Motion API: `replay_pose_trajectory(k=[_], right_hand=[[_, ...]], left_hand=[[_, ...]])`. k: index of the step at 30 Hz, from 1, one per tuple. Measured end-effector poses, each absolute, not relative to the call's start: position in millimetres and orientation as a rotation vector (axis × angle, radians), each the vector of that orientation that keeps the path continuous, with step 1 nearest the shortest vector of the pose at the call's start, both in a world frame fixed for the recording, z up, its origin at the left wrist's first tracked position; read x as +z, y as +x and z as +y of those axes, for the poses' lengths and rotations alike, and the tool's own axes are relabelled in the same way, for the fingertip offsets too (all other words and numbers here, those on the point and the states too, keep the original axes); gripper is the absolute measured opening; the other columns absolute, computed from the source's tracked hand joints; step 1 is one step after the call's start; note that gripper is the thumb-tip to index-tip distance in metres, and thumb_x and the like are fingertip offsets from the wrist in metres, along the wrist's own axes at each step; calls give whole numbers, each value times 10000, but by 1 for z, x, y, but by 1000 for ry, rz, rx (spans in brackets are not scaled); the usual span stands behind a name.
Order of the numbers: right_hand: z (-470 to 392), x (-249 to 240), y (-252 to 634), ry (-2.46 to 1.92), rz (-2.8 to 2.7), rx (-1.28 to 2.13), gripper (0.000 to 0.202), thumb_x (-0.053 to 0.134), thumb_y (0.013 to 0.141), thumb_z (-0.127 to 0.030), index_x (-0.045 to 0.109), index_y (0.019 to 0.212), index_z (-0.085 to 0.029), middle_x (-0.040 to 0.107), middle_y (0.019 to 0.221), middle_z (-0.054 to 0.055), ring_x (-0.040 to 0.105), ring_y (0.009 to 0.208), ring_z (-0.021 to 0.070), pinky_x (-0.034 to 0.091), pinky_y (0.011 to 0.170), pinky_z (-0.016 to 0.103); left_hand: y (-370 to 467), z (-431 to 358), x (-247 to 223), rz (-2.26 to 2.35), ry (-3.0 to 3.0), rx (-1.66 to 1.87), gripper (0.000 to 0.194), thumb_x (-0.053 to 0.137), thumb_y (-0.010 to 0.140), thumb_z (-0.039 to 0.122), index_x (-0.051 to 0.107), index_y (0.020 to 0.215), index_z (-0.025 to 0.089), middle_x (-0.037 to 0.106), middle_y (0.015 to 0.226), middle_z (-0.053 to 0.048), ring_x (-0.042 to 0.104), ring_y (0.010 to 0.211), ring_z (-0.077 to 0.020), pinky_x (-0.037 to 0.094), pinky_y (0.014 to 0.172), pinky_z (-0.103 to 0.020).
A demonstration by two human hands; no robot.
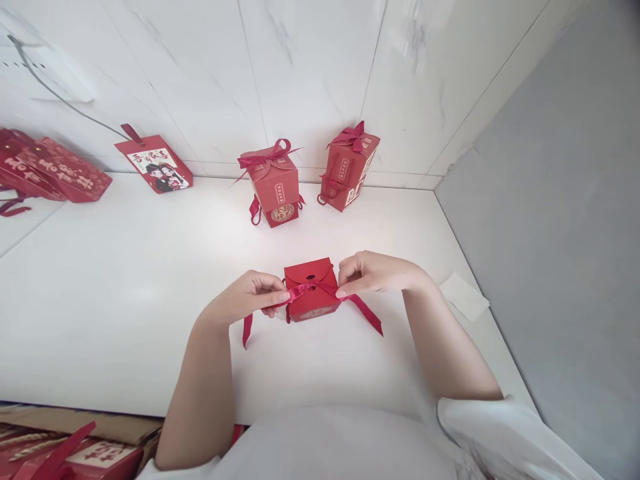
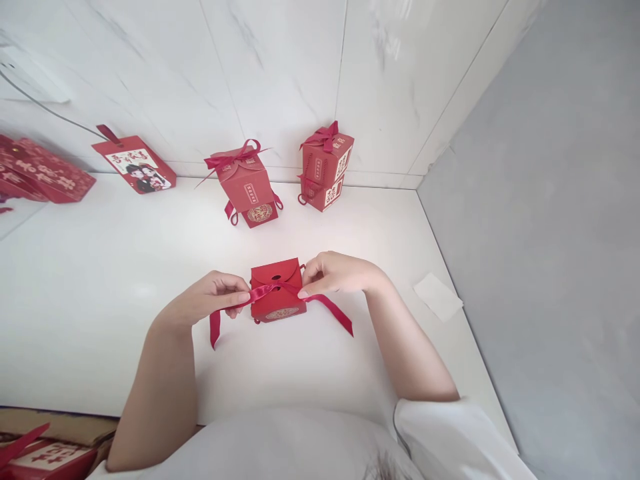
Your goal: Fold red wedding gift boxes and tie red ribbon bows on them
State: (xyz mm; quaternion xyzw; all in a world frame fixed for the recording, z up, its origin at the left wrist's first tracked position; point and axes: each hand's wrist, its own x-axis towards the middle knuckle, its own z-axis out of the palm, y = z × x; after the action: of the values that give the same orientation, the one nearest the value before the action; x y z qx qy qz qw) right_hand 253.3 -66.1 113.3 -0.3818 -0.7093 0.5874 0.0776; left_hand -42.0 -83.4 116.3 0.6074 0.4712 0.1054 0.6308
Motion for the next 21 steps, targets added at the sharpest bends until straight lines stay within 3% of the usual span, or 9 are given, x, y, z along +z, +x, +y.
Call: replay_pose_trajectory(k=[4, 15, 21], right_hand=[[-63, 111, 260, -905, -2046, 1745, 287, 691, 816, -456, 681, 791, -170, 533, 885, 20, 485, 713, 117, 392, 647, 265], [-54, 105, 274, -1037, -2094, 1732, 322, 671, 834, -480, 640, 803, -161, 541, 905, 21, 455, 667, 96, 380, 594, 244], [-53, 102, 272, -847, -1996, 1865, 314, 692, 838, -447, 641, 814, -139, 560, 823, 12, 452, 656, 91, 396, 603, 243]], left_hand=[[-49, -81, 113, 1013, 1418, 207, 276, 681, 800, 433, 722, 725, 170, 573, 592, -13, 505, 536, -99, 465, 510, -217], [-60, -73, 106, 1021, 1439, 316, 322, 655, 812, 426, 649, 635, 158, 551, 601, -18, 498, 553, -102, 476, 524, -223], [-54, -71, 87, 842, 1363, 520, 416, 693, 758, 520, 679, 627, 126, 672, 1055, -176, 612, 709, -171, 480, 461, -230]])
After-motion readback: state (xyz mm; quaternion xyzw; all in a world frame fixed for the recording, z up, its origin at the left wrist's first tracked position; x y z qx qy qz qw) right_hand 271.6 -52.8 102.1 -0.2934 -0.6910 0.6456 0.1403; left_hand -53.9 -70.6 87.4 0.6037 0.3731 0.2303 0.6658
